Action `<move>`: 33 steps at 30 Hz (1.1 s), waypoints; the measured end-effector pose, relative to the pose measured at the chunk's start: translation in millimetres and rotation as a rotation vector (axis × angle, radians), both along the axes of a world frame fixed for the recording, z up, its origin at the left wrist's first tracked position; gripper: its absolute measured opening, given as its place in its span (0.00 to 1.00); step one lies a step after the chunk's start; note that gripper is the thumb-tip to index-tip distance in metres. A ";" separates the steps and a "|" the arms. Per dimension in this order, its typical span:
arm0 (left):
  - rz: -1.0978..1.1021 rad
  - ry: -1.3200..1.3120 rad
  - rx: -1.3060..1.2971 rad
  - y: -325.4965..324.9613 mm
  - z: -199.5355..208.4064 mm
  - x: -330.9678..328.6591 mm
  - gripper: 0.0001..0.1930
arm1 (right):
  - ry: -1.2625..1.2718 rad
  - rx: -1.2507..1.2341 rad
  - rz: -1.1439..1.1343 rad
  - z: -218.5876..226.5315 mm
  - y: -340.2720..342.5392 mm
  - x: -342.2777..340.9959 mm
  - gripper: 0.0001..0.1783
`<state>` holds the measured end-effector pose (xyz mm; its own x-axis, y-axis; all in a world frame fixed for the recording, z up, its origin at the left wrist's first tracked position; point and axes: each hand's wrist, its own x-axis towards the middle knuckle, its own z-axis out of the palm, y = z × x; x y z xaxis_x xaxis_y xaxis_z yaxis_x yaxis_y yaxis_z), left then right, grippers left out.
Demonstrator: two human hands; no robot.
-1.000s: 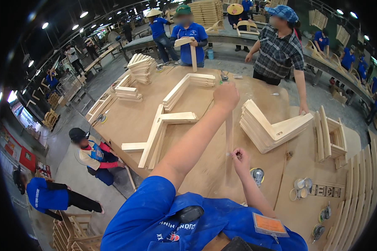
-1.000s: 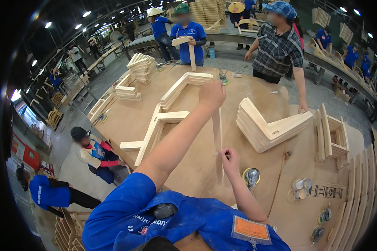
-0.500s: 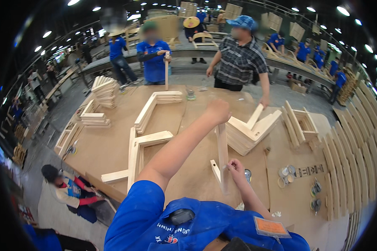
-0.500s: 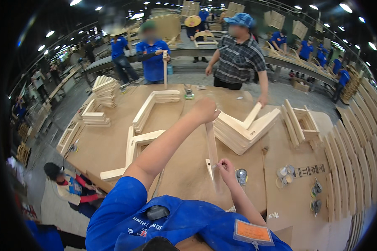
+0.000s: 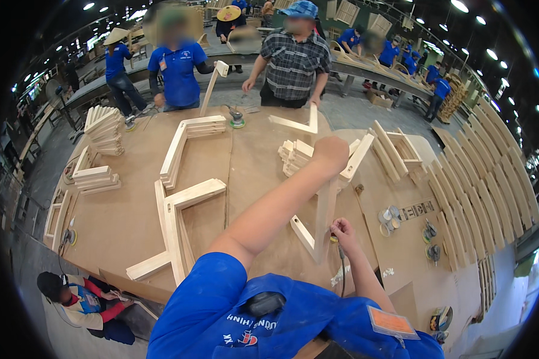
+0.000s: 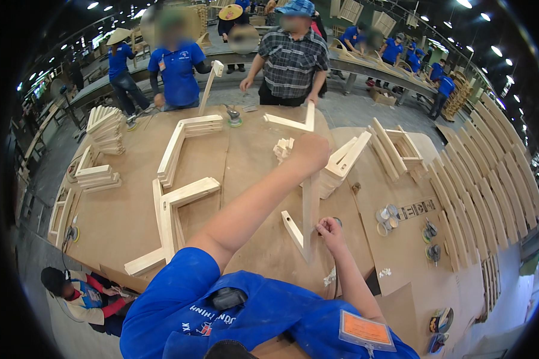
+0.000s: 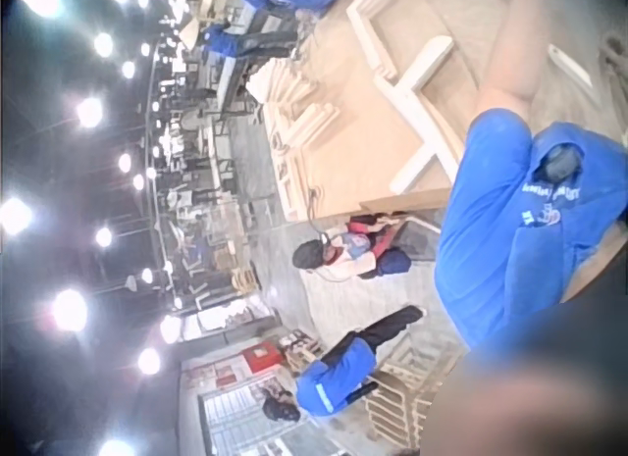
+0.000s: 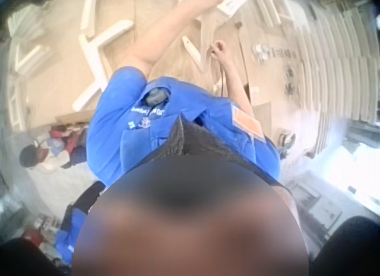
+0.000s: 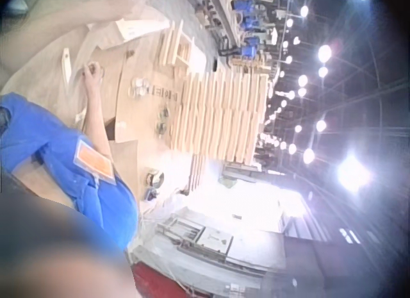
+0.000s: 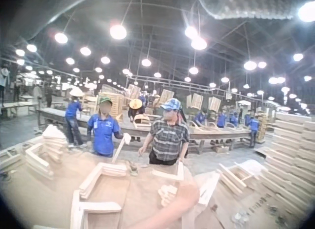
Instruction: The person uses an orbital sander to smooth the surfaces of L-shaped wooden pieces on a workbench. They handle each piece one at a time, sanding edges and flat surfaces, then place the finished pieces into a stack. The person also organizes sanding discs and accessories in a container.
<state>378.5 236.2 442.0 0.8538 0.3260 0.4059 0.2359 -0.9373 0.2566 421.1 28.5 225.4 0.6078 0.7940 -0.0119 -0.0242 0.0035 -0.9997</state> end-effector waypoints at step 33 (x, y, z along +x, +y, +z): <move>-0.030 0.048 -0.007 6.7 8.8 -19.7 0.14 | -0.736 -0.329 -0.446 47.6 15.7 -76.7 0.07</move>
<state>358.9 243.0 450.8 0.8817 0.3026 0.3620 0.2198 -0.9423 0.2524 344.4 44.2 273.0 0.8008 0.5090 0.3157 0.5535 -0.4274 -0.7148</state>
